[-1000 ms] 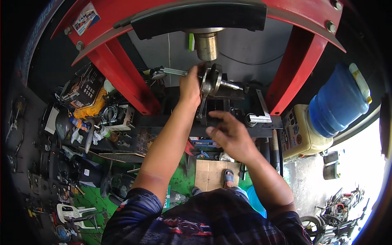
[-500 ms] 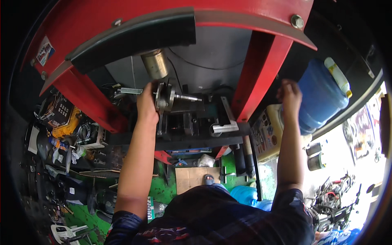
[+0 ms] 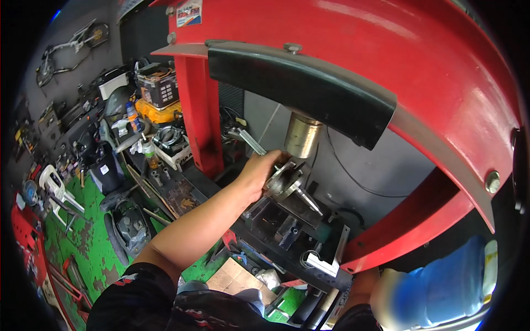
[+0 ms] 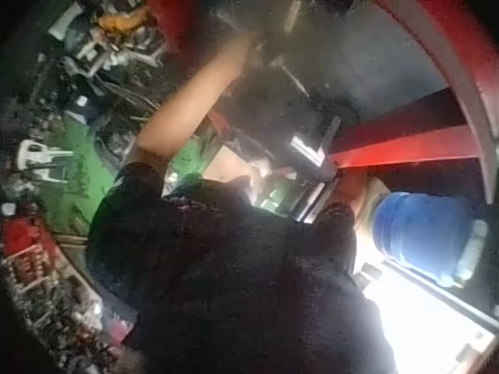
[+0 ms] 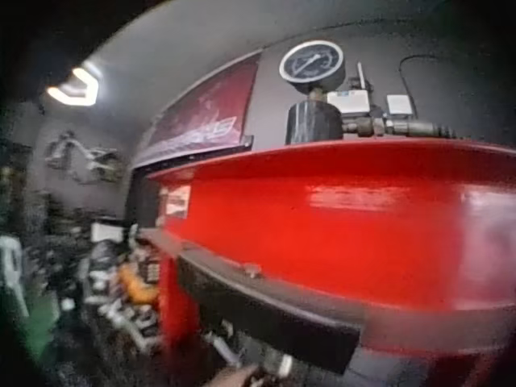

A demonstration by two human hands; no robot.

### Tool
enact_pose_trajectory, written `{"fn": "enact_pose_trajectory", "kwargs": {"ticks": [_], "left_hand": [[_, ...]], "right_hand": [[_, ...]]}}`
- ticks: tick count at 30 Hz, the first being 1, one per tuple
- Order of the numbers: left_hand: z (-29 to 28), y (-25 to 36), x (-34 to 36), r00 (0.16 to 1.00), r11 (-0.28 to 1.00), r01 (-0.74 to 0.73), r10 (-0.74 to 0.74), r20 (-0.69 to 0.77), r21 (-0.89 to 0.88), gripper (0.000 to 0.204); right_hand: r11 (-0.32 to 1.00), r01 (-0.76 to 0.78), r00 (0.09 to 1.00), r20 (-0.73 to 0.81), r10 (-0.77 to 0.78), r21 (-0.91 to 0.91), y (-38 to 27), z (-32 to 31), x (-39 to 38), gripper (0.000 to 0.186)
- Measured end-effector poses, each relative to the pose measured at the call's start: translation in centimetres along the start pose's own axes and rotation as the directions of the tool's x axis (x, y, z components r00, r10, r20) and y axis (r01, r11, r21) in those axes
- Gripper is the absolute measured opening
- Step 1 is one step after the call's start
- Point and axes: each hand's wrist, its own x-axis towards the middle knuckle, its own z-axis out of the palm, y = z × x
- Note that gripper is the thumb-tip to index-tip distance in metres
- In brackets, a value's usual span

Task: The person uses a red hydraulic press to press a bearing onto a metal shaft. They position the shaft under the press ram, operate the lever to apply pressure, and then remove the assembled part. The person also uses a ruler to measure the bearing assembly and handles a separate metal ring.

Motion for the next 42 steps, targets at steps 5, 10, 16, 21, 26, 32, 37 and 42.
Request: {"fn": "enact_pose_trajectory", "kwargs": {"ticks": [5, 10, 16, 21, 26, 32, 37, 42], "left_hand": [[-0.6, -0.1, 0.3, 1.000, 0.998, 0.008, -0.009, 0.016, 0.057, 0.029], [-0.8, -0.4, 0.7, 0.999, 0.997, 0.017, -0.019, 0.031, 0.081, 0.032], [-1.2, -0.4, 0.9, 0.998, 0.999, 0.014, -0.017, 0.057, 0.052, 0.032], [0.4, 0.7, -0.5, 1.000, 0.998, 0.028, -0.029, 0.008, 0.065, 0.032], [0.0, 0.6, -0.4, 0.998, 0.998, 0.047, -0.048, 0.035, 0.034, 0.029], [-0.2, 0.1, 0.0, 0.998, 0.998, 0.051, -0.051, 0.021, 0.029, 0.030], [0.2, 0.3, -0.3, 0.999, 0.999, 0.039, -0.039, 0.005, 0.037, 0.031], [-0.5, 0.2, 0.1, 1.000, 0.997, 0.022, -0.023, 0.013, 0.070, 0.031]], "right_hand": [[0.999, -0.006, 1.000, 0.015, 0.005, 0.034, -1.5, 1.4, 1.4, 0.046], [0.998, -0.030, 0.999, 0.020, 0.029, 0.053, -0.9, 2.2, 1.9, 0.045], [0.998, -0.019, 0.999, 0.031, 0.017, 0.066, -1.2, 2.9, 2.1, 0.044], [0.998, -0.015, 0.999, 0.034, 0.013, 0.069, -1.4, 3.0, 2.3, 0.043], [0.996, -0.011, 0.999, 0.046, 0.007, 0.088, -2.0, 3.7, 2.4, 0.043], [0.994, -0.010, 0.998, 0.057, 0.004, 0.109, -2.0, 4.4, 2.4, 0.042], [0.991, -0.005, 0.998, 0.067, -0.004, 0.134, -2.3, 5.1, 2.5, 0.041], [0.982, 0.005, 0.998, 0.061, -0.017, 0.189, -2.4, 5.4, 1.7, 0.041]]}}
